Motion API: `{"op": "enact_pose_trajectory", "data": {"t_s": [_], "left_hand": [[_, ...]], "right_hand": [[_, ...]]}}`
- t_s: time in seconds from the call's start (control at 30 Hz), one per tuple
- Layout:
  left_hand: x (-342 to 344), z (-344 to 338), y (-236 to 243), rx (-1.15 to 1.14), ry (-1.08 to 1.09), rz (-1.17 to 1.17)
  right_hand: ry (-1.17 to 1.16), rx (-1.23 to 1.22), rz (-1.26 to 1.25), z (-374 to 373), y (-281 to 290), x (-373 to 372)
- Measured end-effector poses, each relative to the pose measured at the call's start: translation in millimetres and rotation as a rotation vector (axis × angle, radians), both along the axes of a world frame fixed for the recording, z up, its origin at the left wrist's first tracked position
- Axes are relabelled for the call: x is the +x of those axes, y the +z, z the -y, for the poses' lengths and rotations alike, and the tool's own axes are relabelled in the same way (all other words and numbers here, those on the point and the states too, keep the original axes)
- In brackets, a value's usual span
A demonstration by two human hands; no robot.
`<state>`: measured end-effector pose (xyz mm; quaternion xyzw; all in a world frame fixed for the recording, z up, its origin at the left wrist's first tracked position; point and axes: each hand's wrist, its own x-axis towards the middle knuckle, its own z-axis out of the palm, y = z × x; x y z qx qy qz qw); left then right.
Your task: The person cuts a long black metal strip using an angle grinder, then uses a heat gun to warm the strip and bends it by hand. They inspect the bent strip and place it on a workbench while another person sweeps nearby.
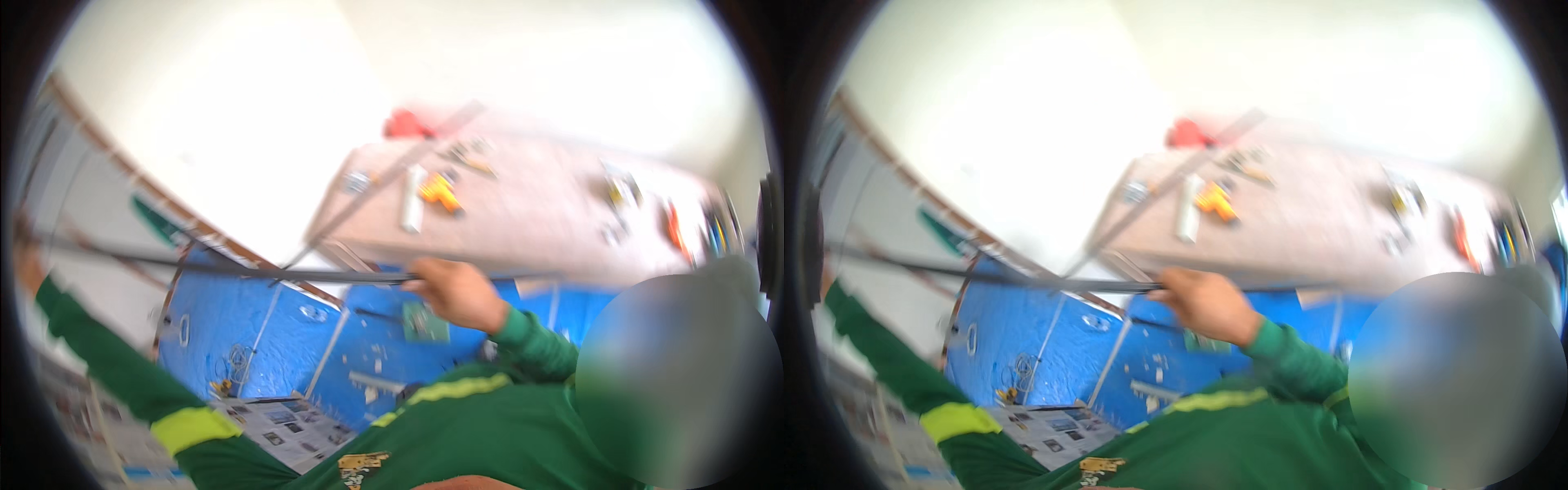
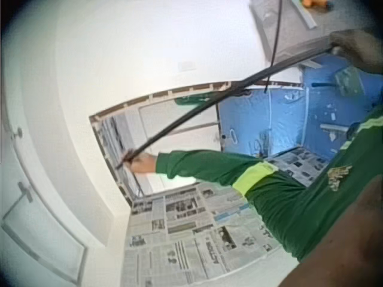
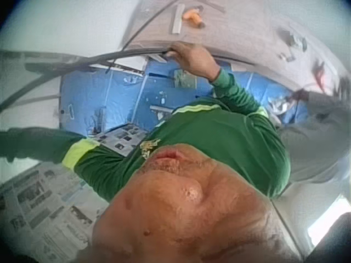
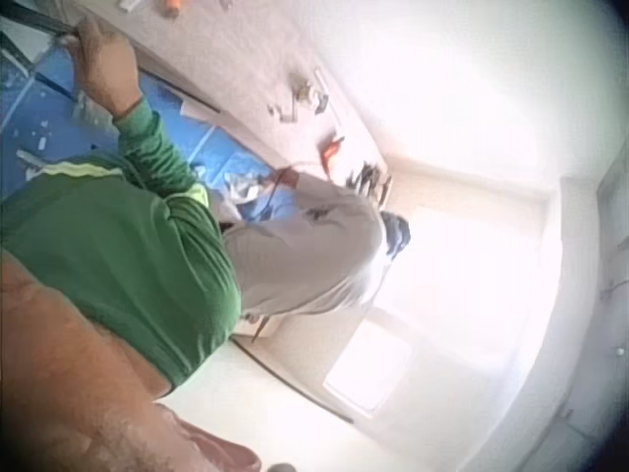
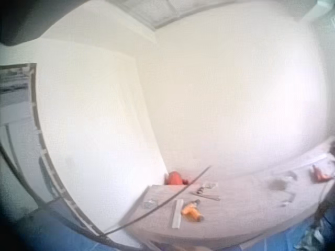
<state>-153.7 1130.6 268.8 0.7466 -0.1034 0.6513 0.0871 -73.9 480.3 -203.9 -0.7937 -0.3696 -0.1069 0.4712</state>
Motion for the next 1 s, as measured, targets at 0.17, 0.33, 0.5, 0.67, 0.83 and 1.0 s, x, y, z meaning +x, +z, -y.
{"op": "enact_pose_trajectory", "data": {"t_s": [0.17,0.33,0.5,0.67,0.83,1.0], "left_hand": [[127.9,61.3,-70.9,-0.627,-0.584,0.018],[258.9,163.2,-115.7,-1.026,-1.179,-0.107],[348.2,235.5,-121.4,-1.096,-1.392,-0.166],[381.7,281.7,-141.4,-0.820,-1.486,-0.505],[393.1,287.3,-254.0,-0.596,-1.188,-0.993],[386.9,282.6,-440.1,-0.436,-0.984,-1.301]], "right_hand": [[-0.234,-0.134,0.199,77.5,93.7,139.2],[-0.377,-0.176,0.329,128.5,181.1,243.6],[-0.439,-0.199,0.616,125.3,265.7,266.5],[-0.568,-0.224,0.828,137.3,339.7,293.2],[-0.665,-0.205,0.841,206.6,407.6,317.4],[-0.798,-0.239,0.784,274.4,457.4,332.2]]}}
